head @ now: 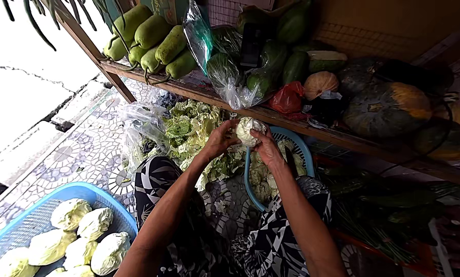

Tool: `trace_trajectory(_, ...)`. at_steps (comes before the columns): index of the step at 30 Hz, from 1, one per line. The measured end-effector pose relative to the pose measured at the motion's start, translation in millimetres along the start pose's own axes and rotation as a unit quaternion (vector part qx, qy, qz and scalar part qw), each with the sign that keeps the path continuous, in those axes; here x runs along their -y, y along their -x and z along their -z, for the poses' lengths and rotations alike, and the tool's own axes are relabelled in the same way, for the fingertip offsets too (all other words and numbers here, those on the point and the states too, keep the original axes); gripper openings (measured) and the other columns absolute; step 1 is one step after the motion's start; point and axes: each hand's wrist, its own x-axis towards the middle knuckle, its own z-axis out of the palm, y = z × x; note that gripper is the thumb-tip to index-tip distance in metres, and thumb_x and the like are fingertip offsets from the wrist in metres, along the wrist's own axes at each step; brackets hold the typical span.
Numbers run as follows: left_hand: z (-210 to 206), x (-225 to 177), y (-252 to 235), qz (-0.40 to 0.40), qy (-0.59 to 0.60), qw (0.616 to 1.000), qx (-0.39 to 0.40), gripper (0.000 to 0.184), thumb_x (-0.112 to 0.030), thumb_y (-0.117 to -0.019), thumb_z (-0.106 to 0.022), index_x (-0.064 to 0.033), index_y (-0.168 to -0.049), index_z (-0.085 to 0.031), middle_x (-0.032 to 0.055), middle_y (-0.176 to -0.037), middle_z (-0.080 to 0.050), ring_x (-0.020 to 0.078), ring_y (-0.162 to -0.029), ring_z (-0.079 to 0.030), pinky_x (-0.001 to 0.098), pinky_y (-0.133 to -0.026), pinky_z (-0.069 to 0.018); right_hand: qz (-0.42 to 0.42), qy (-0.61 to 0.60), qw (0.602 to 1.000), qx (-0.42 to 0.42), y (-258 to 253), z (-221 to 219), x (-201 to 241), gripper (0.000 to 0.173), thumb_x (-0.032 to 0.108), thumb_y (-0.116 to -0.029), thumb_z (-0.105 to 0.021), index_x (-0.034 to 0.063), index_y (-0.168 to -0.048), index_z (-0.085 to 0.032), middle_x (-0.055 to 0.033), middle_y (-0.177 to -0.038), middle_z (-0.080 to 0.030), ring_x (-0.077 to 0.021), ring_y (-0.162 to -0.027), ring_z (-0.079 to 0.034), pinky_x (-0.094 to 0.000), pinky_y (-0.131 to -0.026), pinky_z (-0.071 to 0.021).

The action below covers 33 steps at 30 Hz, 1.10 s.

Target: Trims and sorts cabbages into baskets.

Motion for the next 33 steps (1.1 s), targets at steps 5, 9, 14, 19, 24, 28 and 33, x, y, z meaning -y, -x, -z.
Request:
trace_trajectory(5,7,0,7,0.006,0.028,0.996,-0.08,0.018,-0.014,-0.1046,-0.058,-0.0034,-0.117,-0.065,0.0093,-0.098,-0.067,0.0124,-0.072,-0.063,0.0291,-0.067,-0.0555,0.025,0.04,0.999,-0.011,-2,14,7,0.063,0.011,-0.0939,-0.068,0.022,-0.15,-0.041,-0.0097,-0.129,-0.059,-0.0161,-0.094,-0.063,-0.0298,-0.07,-0.0521)
trace_trajectory(9,-2,-4,3,0.037,0.053,0.998,-0.008,0.07,-0.022,-0.0915,-0.078,-0.0041,-0.148,-0.041,0.0187,-0.146,-0.049,0.0298,-0.121,-0.061,0.0449,-0.091,-0.0569,0.021,0.037,0.999,-0.001,0,8,6,0.062,0.014,-0.0945,-0.07,0.0196,-0.149,-0.039,-0.0096,-0.127,-0.059,-0.0155,-0.095,-0.063,-0.0293,-0.071,-0.053)
trace_trajectory(14,-5,-6,0,-0.002,0.037,0.999,0.007,0.045,-0.011,-0.0905,-0.078,-0.0008,-0.131,-0.06,0.0193,-0.137,-0.057,0.0266,-0.107,-0.069,0.0411,-0.087,-0.061,0.037,0.108,0.993,0.007,-1,4,2,0.062,0.015,-0.0914,-0.075,0.016,-0.146,-0.046,-0.0101,-0.122,-0.062,-0.0117,-0.083,-0.061,-0.0242,-0.062,-0.0488)
trace_trajectory(19,-2,-6,1,-0.004,0.041,0.999,0.026,0.031,-0.002,-0.0919,-0.073,0.0036,-0.121,-0.063,0.0192,-0.133,-0.061,0.0205,-0.1,-0.071,0.0346,-0.085,-0.0611,0.055,0.167,0.984,0.007,3,8,10,0.071,0.013,-0.0864,-0.08,0.0128,-0.148,-0.045,-0.0165,-0.134,-0.058,-0.0215,-0.103,-0.062,-0.0357,-0.078,-0.0538)
trace_trajectory(24,-6,-9,1,0.023,0.006,0.999,0.029,0.033,0.002,-0.0901,-0.071,0.0055,-0.12,-0.058,0.0195,-0.118,-0.066,0.0198,-0.09,-0.073,0.0354,-0.081,-0.0613,0.071,0.222,0.972,-0.015,1,7,7,0.075,0.019,-0.0814,-0.085,0.0089,-0.146,-0.048,-0.0216,-0.14,-0.052,-0.03,-0.117,-0.057,-0.0466,-0.09,-0.0519)
trace_trajectory(28,-5,-4,0,0.02,0.004,0.999,0.034,0.03,0.002,-0.0917,-0.066,0.0041,-0.121,-0.059,0.0184,-0.114,-0.069,0.018,-0.087,-0.073,0.0355,-0.08,-0.0609,0.07,0.232,0.97,-0.014,3,8,7,0.072,0.025,-0.0829,-0.084,0.0091,-0.144,-0.049,-0.0207,-0.138,-0.054,-0.029,-0.115,-0.058,-0.0469,-0.089,-0.0521)
trace_trajectory(33,-2,-6,1,0.035,0.017,0.999,0.035,0.047,-0.007,-0.0923,-0.07,-0.0003,-0.135,-0.053,0.0193,-0.13,-0.062,0.0248,-0.101,-0.07,0.0416,-0.084,-0.0596,0.013,0.167,0.986,-0.024,9,6,15,0.055,0.03,-0.095,-0.072,0.0123,-0.142,-0.048,-0.0101,-0.108,-0.064,-0.0098,-0.077,-0.059,-0.0233,-0.06,-0.0459)
